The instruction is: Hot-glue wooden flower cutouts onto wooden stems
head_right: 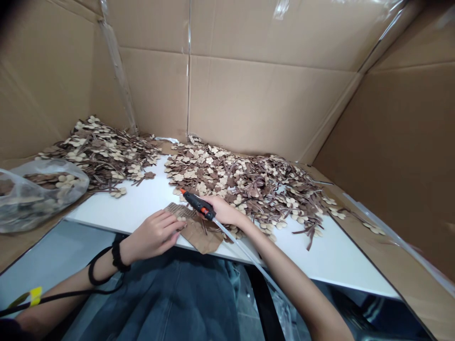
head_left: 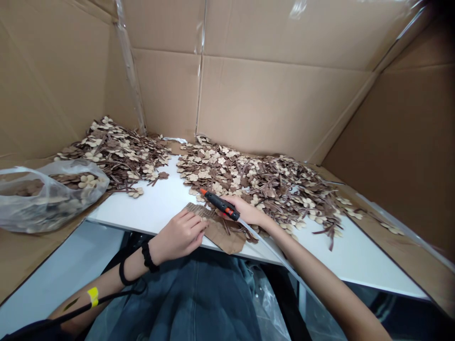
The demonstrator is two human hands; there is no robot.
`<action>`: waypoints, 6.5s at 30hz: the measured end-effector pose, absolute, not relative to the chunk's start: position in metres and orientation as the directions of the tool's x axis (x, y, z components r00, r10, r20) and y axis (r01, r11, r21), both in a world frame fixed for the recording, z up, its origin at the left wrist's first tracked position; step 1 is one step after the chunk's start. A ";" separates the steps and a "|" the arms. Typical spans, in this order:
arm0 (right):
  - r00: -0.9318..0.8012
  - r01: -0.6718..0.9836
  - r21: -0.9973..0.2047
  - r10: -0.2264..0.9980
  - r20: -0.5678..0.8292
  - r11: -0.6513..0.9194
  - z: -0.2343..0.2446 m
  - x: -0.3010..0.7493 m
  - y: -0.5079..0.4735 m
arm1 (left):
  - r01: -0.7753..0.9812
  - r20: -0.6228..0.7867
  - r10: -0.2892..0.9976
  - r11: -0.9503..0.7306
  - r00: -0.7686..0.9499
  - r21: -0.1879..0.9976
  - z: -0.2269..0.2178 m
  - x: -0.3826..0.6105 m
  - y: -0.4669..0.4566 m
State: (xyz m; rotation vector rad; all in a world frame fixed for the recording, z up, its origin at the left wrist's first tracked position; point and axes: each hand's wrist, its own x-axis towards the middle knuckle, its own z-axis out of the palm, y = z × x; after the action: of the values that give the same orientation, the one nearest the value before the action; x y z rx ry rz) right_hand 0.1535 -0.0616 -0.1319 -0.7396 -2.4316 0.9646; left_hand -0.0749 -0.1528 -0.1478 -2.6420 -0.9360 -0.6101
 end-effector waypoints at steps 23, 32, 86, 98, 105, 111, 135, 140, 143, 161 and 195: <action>-0.768 0.350 -0.697 0.617 0.169 0.626 -0.130 0.152 -0.064 | 0.628 0.445 0.507 -0.757 0.738 -0.180 -0.153 -0.069 -0.150; -0.777 0.331 -0.680 0.598 0.196 0.654 -0.130 0.152 -0.063 | 0.618 0.517 0.499 -0.782 0.695 -0.075 -0.156 -0.075 -0.142; -0.689 0.405 -0.715 0.704 0.171 0.570 -0.135 0.154 -0.063 | 0.633 0.536 0.518 -0.773 0.667 -0.040 -0.155 -0.071 -0.147; -0.719 0.344 -0.746 0.670 0.182 0.571 -0.129 0.150 -0.066 | 0.619 0.450 0.498 -0.765 0.742 -0.176 -0.156 -0.068 -0.146; -0.680 0.414 -0.704 0.710 0.182 0.577 -0.134 0.152 -0.063 | 0.615 0.399 0.520 -0.773 0.755 -0.157 -0.153 -0.067 -0.151; -0.632 0.430 -0.714 0.749 0.199 0.553 -0.140 0.155 -0.057 | 0.612 0.437 0.584 -0.785 0.683 0.093 -0.150 -0.072 -0.147; -0.596 0.417 -0.759 0.781 0.186 0.500 -0.140 0.153 -0.056 | 0.551 0.359 0.560 -0.823 0.747 0.136 -0.140 -0.080 -0.145; -0.586 0.418 -0.748 0.782 0.211 0.515 -0.142 0.152 -0.057 | 0.574 0.398 0.555 -0.815 0.730 0.084 -0.147 -0.077 -0.145; -0.529 0.401 -0.775 0.814 0.239 0.488 -0.137 0.155 -0.059 | 0.543 0.372 0.526 -0.837 0.765 0.066 -0.147 -0.077 -0.145; 0.122 -0.283 -0.840 0.886 0.447 0.463 -0.071 0.196 -0.042 | 0.460 0.476 0.666 -0.743 0.574 0.486 -0.127 -0.083 -0.109; -0.182 0.238 -0.732 0.769 0.613 0.639 -0.131 0.158 -0.007 | 0.104 0.328 0.859 -0.395 0.392 0.913 -0.129 -0.020 0.009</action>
State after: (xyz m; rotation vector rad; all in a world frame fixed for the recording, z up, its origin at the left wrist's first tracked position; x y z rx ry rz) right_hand 0.1583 -0.0068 -0.1315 -0.8223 -1.7318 0.5873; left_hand -0.0198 0.0088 -0.1289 -3.1952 -1.5146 -1.9520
